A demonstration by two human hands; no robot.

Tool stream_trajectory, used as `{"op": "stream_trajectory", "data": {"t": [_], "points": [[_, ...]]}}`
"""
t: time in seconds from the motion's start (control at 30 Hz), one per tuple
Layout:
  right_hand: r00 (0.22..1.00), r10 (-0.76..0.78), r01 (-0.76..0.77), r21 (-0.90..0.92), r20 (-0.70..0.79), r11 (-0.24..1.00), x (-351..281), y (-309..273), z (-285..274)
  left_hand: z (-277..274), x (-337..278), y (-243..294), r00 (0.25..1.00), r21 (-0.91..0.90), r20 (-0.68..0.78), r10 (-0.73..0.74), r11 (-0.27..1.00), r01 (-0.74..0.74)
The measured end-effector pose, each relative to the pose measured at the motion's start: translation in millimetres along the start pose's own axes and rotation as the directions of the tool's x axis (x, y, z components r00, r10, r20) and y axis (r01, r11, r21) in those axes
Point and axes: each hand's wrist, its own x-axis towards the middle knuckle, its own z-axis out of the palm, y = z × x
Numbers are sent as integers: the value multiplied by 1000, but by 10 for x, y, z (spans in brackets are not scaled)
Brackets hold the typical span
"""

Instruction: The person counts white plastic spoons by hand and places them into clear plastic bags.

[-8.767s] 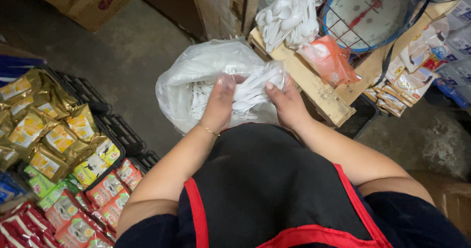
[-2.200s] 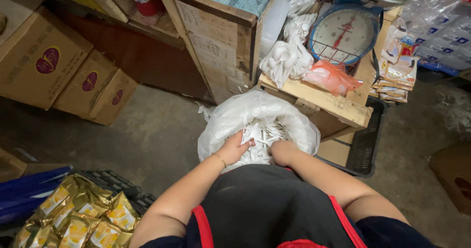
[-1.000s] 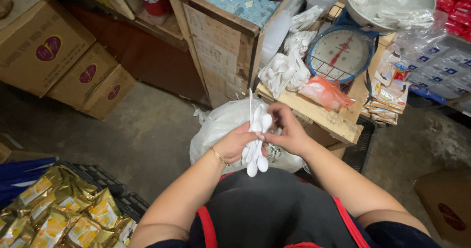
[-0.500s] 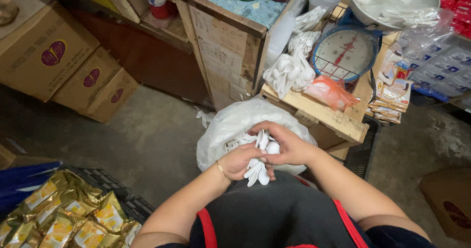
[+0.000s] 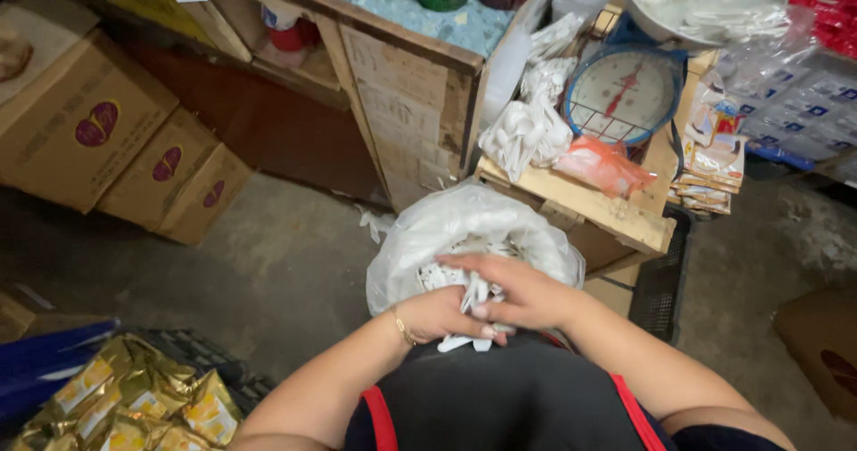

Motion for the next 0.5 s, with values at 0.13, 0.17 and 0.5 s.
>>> {"op": "stream_trajectory", "data": {"t": [0.13, 0.17, 0.5], "points": [[996, 80, -81, 7, 41, 997, 8, 85, 75, 67, -38, -26, 987, 189, -118, 104, 979, -81], [995, 55, -58, -37, -82, 998, 60, 181, 63, 56, -25, 8, 982, 63, -166, 93, 995, -84], [862, 399, -362, 171, -313, 916, -53, 240, 142, 64, -207, 326, 909, -300, -368, 195, 901, -315]]}}
